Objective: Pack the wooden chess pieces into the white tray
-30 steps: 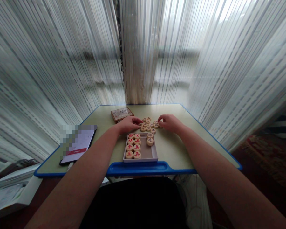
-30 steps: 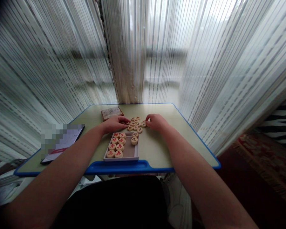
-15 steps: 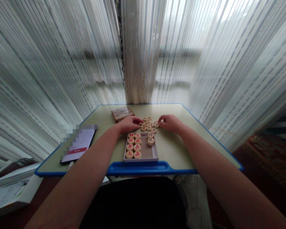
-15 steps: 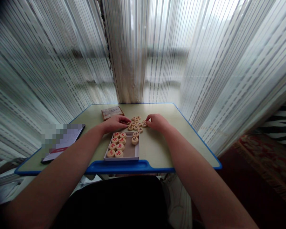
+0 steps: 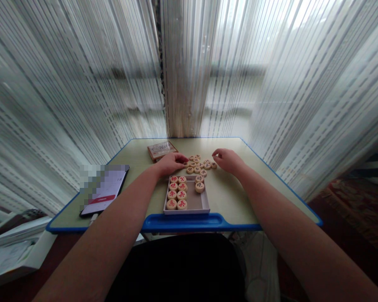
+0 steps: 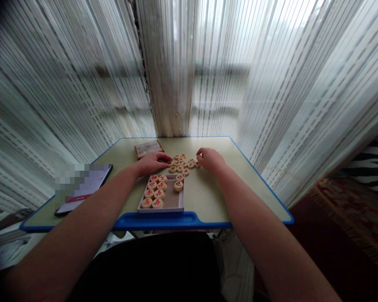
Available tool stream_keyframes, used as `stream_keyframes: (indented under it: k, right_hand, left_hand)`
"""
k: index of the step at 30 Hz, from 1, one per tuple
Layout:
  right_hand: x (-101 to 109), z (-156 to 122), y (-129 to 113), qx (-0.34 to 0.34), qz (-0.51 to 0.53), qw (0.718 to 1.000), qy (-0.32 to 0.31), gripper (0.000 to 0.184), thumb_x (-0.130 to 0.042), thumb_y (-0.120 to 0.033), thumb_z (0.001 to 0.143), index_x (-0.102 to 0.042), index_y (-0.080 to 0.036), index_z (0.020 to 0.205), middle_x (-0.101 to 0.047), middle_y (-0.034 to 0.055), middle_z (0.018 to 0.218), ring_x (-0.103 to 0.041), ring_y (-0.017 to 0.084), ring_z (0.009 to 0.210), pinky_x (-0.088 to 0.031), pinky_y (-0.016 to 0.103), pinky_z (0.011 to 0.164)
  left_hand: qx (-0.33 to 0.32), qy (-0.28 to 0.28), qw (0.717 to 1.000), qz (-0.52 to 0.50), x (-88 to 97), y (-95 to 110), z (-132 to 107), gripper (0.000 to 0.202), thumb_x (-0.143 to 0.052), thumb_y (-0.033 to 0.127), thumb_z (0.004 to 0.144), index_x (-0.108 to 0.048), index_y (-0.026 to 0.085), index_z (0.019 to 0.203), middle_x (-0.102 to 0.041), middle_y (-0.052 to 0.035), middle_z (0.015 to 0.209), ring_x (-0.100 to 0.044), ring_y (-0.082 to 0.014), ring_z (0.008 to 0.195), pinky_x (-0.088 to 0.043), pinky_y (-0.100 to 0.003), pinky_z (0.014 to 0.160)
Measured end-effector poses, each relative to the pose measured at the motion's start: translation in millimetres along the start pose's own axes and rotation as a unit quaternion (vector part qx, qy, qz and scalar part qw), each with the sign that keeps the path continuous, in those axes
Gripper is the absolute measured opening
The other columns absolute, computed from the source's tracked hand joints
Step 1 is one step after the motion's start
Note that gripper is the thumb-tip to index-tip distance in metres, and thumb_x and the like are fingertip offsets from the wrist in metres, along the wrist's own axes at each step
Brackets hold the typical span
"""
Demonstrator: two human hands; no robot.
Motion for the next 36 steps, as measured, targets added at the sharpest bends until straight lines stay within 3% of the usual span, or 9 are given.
stream_keyframes:
  k: [6, 13, 17, 28, 32, 36]
  right_hand:
    - [1, 1, -10, 0.046, 0.015, 0.999, 0.014, 0.023, -0.048, -0.020, 0.077, -0.067, -0.018, 0.088, -0.061, 0.0045, 0.079, -0.053, 0.013, 0.071, -0.038, 0.023, 0.069]
    - [-2, -7, -26, 0.085, 0.062, 0.994, -0.029, 0.023, -0.053, -0.019, 0.071, -0.068, -0.018, 0.088, -0.057, 0.0008, 0.072, -0.048, 0.010, 0.062, -0.038, 0.021, 0.063]
    - [-2, -6, -24, 0.076, 0.057, 0.995, -0.030, 0.027, -0.050, -0.013, 0.069, -0.069, -0.017, 0.088, -0.057, 0.0012, 0.073, -0.048, 0.010, 0.063, -0.038, 0.021, 0.065]
    - [-9, -4, -21, 0.066, 0.032, 0.996, -0.049, 0.026, -0.050, -0.016, 0.072, -0.069, -0.018, 0.091, -0.059, 0.0029, 0.079, -0.051, 0.011, 0.068, -0.039, 0.021, 0.068]
    - [-8, -1, -9, 0.032, 0.014, 0.999, -0.027, 0.029, -0.045, -0.013, 0.074, -0.069, -0.019, 0.089, -0.059, 0.0052, 0.085, -0.053, 0.012, 0.072, -0.039, 0.021, 0.071]
    - [-9, 3, 5, 0.003, -0.012, 1.000, -0.020, 0.028, -0.043, -0.021, 0.080, -0.069, -0.018, 0.090, -0.059, 0.0079, 0.089, -0.055, 0.015, 0.078, -0.039, 0.023, 0.074]
  left_hand:
    - [-0.001, 0.011, 1.000, 0.026, 2.4, 0, 0, 0.031, -0.066, 0.021, 0.060, -0.066, 0.010, 0.089, -0.067, -0.0067, 0.086, -0.059, -0.0155, 0.079, -0.046, -0.032, 0.080]
    - [-0.002, 0.003, 0.999, 0.038, 1.2, -1, 0, 0.031, -0.066, 0.024, 0.061, -0.067, 0.011, 0.089, -0.066, -0.0067, 0.086, -0.058, -0.0158, 0.079, -0.046, -0.030, 0.078]
    - [-0.011, 0.010, 0.999, 0.052, 2.3, 1, 1, 0.031, -0.065, 0.026, 0.061, -0.067, 0.012, 0.089, -0.066, -0.0062, 0.085, -0.058, -0.0156, 0.078, -0.046, -0.030, 0.077]
    - [-0.022, 0.031, 0.994, 0.099, 7.9, 2, 1, 0.030, -0.065, 0.030, 0.063, -0.068, 0.012, 0.086, -0.066, -0.0055, 0.078, -0.057, -0.0157, 0.074, -0.046, -0.029, 0.073]
    - [-0.016, 0.022, 0.994, 0.106, 6.3, 1, 1, 0.031, -0.063, 0.031, 0.064, -0.068, 0.012, 0.088, -0.065, -0.0056, 0.079, -0.057, -0.0157, 0.074, -0.045, -0.028, 0.073]
    - [-0.014, 0.025, 0.993, 0.110, 6.0, 2, 0, 0.031, -0.063, 0.031, 0.064, -0.068, 0.012, 0.088, -0.065, -0.0055, 0.079, -0.057, -0.0157, 0.074, -0.045, -0.028, 0.074]
Point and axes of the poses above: each hand's wrist, its own z-axis towards the middle knuckle, its own x-axis out of the back of the hand, y = z × x, the point moved 10 cm from there along z, towards the middle knuckle
